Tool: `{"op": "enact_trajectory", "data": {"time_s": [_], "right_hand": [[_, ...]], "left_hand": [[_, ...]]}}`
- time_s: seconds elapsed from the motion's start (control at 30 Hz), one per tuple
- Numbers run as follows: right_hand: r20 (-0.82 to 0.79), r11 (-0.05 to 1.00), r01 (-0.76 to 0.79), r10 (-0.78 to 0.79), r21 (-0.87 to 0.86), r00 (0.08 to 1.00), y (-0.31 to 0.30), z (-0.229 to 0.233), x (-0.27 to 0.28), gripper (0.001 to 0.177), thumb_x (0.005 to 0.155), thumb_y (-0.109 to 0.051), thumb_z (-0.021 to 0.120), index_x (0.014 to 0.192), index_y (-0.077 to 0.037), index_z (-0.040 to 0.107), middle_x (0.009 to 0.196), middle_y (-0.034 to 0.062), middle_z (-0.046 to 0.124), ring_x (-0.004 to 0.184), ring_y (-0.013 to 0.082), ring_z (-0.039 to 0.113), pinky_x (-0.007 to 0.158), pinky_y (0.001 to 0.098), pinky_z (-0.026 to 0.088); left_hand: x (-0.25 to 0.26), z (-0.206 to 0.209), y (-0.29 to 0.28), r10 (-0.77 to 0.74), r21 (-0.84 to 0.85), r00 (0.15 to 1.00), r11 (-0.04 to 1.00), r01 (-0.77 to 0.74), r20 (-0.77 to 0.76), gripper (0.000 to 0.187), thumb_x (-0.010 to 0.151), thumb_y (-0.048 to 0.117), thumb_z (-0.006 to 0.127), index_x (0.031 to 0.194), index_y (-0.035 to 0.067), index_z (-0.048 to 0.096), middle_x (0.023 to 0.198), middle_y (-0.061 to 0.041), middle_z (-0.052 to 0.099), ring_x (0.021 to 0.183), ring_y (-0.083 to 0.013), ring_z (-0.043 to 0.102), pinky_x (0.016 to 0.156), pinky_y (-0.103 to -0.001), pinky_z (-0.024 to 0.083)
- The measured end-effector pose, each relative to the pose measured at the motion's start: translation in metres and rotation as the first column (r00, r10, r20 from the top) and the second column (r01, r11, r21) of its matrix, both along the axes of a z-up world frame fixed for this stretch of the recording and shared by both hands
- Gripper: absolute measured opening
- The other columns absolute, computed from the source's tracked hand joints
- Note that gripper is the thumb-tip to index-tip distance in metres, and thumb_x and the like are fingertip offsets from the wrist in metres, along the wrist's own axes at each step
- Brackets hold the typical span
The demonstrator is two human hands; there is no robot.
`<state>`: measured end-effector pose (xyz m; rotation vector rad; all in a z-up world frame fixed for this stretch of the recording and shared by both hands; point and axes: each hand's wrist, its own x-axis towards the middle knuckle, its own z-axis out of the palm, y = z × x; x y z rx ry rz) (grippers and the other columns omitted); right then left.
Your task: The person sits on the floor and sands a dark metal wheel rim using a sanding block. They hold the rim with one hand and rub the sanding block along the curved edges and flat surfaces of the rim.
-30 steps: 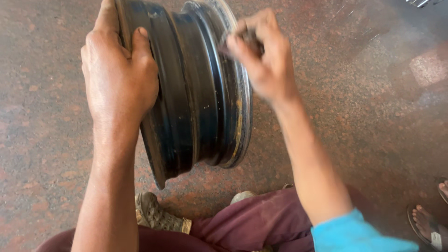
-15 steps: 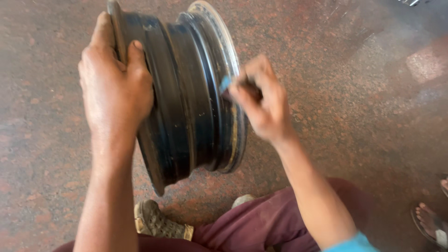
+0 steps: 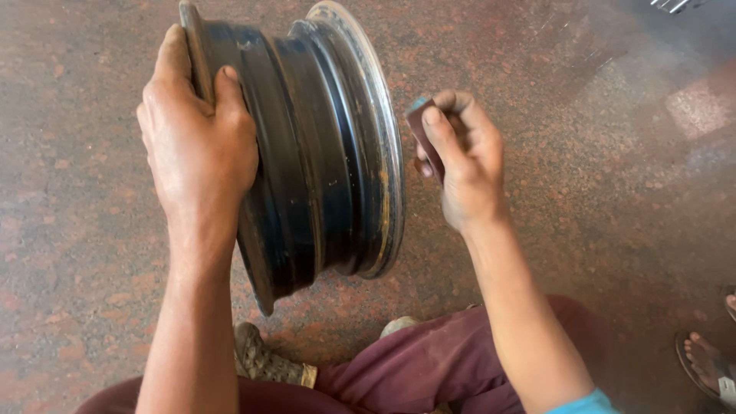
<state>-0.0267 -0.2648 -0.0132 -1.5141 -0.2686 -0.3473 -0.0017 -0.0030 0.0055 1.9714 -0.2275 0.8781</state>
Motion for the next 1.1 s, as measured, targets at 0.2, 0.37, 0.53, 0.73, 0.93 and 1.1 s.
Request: {"op": "enact_trajectory", "data": {"time_s": [0.2, 0.37, 0.53, 0.73, 0.93, 1.1], "right_hand": [[0.016, 0.986, -0.102, 0.101, 0.129, 0.995, -0.01, 0.01, -0.033, 0.022, 0.098, -0.015, 0.078, 0.115, -0.009, 0.065, 0.101, 0.0028, 0.066, 0.085, 0.0111, 0.06, 0.074, 0.0226, 0.055], [0.055, 0.979, -0.203, 0.204, -0.031, 0.977, 0.008, 0.022, -0.054, 0.024, 0.095, -0.011, 0.076, 0.115, -0.011, 0.064, 0.102, 0.0018, 0.069, 0.092, 0.0113, 0.066, 0.082, 0.0235, 0.06], [0.047, 0.987, -0.121, 0.126, -0.111, 0.991, 0.025, 0.016, -0.063, 0.01, 0.104, -0.008, 0.07, 0.113, -0.009, 0.065, 0.101, 0.0008, 0.067, 0.091, 0.0078, 0.062, 0.081, 0.0203, 0.055], [0.002, 0.996, -0.093, 0.093, 0.004, 0.996, 0.029, 0.013, -0.073, 0.008, 0.104, -0.007, 0.067, 0.11, -0.011, 0.065, 0.104, -0.0014, 0.066, 0.096, 0.0084, 0.062, 0.088, 0.0224, 0.054], [-0.052, 0.955, -0.216, 0.231, 0.201, 0.972, 0.033, 0.019, -0.078, 0.008, 0.103, -0.008, 0.067, 0.109, -0.012, 0.066, 0.106, 0.0016, 0.07, 0.1, 0.0108, 0.065, 0.092, 0.0269, 0.055], [0.106, 0.982, -0.029, 0.049, -0.185, 0.993, 0.035, 0.023, -0.076, 0.009, 0.103, -0.01, 0.071, 0.11, -0.008, 0.068, 0.108, 0.0006, 0.066, 0.096, 0.0084, 0.059, 0.089, 0.0239, 0.051]], "left_hand": [[-0.015, 0.0, -0.009, 0.29, 0.319, 0.913, 0.87, -0.377, 0.288, 0.038, 0.104, 0.003, 0.061, 0.14, -0.005, 0.055, 0.125, -0.02, 0.06, 0.109, -0.0317, 0.063, 0.092, -0.042, 0.058], [-0.064, 0.002, -0.04, -0.08, 0.345, 0.995, 0.937, 0.052, 0.067, 0.022, 0.104, 0.017, 0.07, 0.123, 0.006, 0.072, 0.125, -0.009, 0.07, 0.116, -0.0187, 0.062, 0.098, -0.041, 0.054], [-0.085, 0.018, -0.033, -0.229, 0.475, 0.973, 0.86, 0.185, 0.036, 0.041, 0.092, 0.019, 0.072, 0.131, 0.011, 0.067, 0.118, -0.008, 0.073, 0.118, -0.0244, 0.062, 0.1, -0.048, 0.049], [-0.081, 0.014, -0.032, -0.684, -0.084, 0.697, 0.724, 0.684, -0.216, 0.043, 0.096, 0.014, 0.067, 0.139, 0.013, 0.06, 0.126, -0.006, 0.071, 0.119, -0.0235, 0.069, 0.103, -0.042, 0.057], [-0.07, 0.008, -0.031, -0.785, -0.274, 0.595, 0.619, 0.736, -0.173, 0.032, 0.098, 0.014, 0.067, 0.13, 0.013, 0.068, 0.119, -0.004, 0.075, 0.114, -0.0203, 0.073, 0.1, -0.039, 0.063], [-0.065, 0.003, -0.036, -0.746, -0.28, 0.625, 0.666, 0.691, -0.232, 0.031, 0.097, 0.016, 0.066, 0.128, 0.014, 0.07, 0.114, -0.005, 0.078, 0.108, -0.0164, 0.076, 0.095, -0.035, 0.066]]}}
